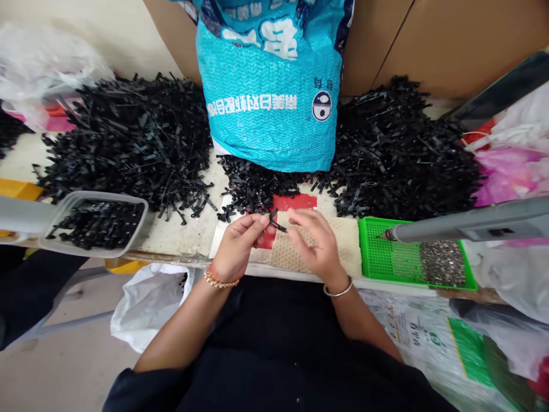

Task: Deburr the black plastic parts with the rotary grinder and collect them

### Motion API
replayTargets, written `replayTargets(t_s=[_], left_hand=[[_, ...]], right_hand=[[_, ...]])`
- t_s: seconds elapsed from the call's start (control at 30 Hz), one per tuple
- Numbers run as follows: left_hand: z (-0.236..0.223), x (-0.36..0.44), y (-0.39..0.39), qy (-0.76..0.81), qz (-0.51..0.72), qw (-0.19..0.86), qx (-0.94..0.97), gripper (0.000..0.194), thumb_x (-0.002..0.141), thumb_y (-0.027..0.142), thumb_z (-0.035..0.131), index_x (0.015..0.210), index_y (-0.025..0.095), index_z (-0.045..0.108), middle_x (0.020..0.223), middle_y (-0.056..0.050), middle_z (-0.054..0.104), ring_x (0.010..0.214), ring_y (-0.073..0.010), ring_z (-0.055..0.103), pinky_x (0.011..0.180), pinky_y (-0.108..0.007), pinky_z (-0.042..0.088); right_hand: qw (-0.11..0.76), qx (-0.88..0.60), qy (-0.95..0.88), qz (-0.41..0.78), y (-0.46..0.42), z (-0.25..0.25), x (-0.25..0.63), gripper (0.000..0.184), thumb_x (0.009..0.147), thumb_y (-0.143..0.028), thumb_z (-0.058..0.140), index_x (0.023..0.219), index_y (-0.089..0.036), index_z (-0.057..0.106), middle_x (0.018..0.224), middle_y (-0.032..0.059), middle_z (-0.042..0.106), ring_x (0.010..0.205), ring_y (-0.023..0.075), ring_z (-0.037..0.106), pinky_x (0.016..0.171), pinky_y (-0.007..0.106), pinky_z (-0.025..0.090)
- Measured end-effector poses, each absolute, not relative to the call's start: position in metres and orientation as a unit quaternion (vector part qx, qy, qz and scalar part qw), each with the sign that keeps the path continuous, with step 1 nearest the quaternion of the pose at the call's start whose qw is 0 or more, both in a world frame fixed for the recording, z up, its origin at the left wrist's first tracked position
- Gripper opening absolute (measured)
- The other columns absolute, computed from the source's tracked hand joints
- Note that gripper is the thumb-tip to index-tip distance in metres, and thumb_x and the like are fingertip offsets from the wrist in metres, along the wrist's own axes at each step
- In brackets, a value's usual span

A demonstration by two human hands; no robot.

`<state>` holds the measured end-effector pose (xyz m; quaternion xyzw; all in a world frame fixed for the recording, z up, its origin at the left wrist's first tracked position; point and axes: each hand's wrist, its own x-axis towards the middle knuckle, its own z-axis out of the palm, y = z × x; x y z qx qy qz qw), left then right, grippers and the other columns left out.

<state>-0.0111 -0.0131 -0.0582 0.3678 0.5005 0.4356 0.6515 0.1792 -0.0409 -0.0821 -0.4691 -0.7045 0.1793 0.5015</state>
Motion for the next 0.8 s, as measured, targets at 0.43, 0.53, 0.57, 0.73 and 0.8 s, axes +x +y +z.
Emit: replayTargets(t_s=[0.43, 0.53, 0.57, 0.73, 0.8], left_hand=[[-0.089, -0.008, -0.022, 0.482, 0.358, 0.71, 0.368, 0.045, 0.064, 0.058, 0.095, 0.078, 0.018, 0.08, 0.073, -0.004, 0.073, 0.069, -0.014, 0.061, 0.065, -0.026, 0.048], [-0.089, -0.007, -0.017, 0.464, 0.352, 0.721, 0.376, 0.042, 0.069, 0.056, 0.093, 0.079, 0.017, 0.079, 0.077, -0.005, 0.075, 0.071, -0.0138, 0.062, 0.067, -0.026, 0.049], [-0.09, -0.007, -0.014, 0.457, 0.349, 0.724, 0.381, 0.041, 0.07, 0.055, 0.092, 0.079, 0.016, 0.079, 0.077, -0.004, 0.074, 0.07, -0.0131, 0.061, 0.068, -0.026, 0.049], [-0.088, -0.011, -0.002, 0.418, 0.384, 0.713, 0.412, 0.036, 0.078, 0.049, 0.088, 0.074, 0.016, 0.075, 0.09, -0.008, 0.076, 0.083, -0.0156, 0.066, 0.075, -0.027, 0.052], [-0.086, -0.011, -0.002, 0.399, 0.415, 0.71, 0.406, 0.032, 0.082, 0.047, 0.087, 0.077, 0.017, 0.077, 0.108, -0.011, 0.079, 0.1, -0.0193, 0.07, 0.085, -0.03, 0.054]], right_hand=[[0.005, -0.577, -0.813, 0.074, 0.069, -0.098, 0.2, 0.043, 0.103, -0.006, 0.038, 0.125, -0.013, 0.074, 0.127, 0.0179, 0.071, 0.105, 0.0277, 0.066, 0.086, 0.039, 0.052], [0.01, -0.567, -0.821, 0.07, 0.072, -0.097, 0.202, 0.039, 0.102, -0.007, 0.04, 0.118, -0.014, 0.075, 0.121, 0.0184, 0.072, 0.1, 0.0269, 0.065, 0.082, 0.038, 0.05], [0.023, -0.569, -0.818, 0.081, 0.073, -0.096, 0.204, 0.037, 0.101, -0.006, 0.042, 0.115, -0.014, 0.075, 0.119, 0.0186, 0.072, 0.099, 0.027, 0.065, 0.082, 0.039, 0.05], [0.253, -0.584, -0.72, 0.276, 0.067, -0.09, 0.217, 0.02, 0.089, -0.017, 0.066, 0.109, -0.02, 0.063, 0.102, 0.0075, 0.073, 0.088, 0.0211, 0.069, 0.084, 0.038, 0.055], [0.361, -0.559, -0.63, 0.401, 0.052, -0.085, 0.215, 0.036, 0.084, -0.03, 0.077, 0.111, -0.024, 0.054, 0.096, 0.001, 0.071, 0.081, 0.0178, 0.069, 0.079, 0.035, 0.058]])
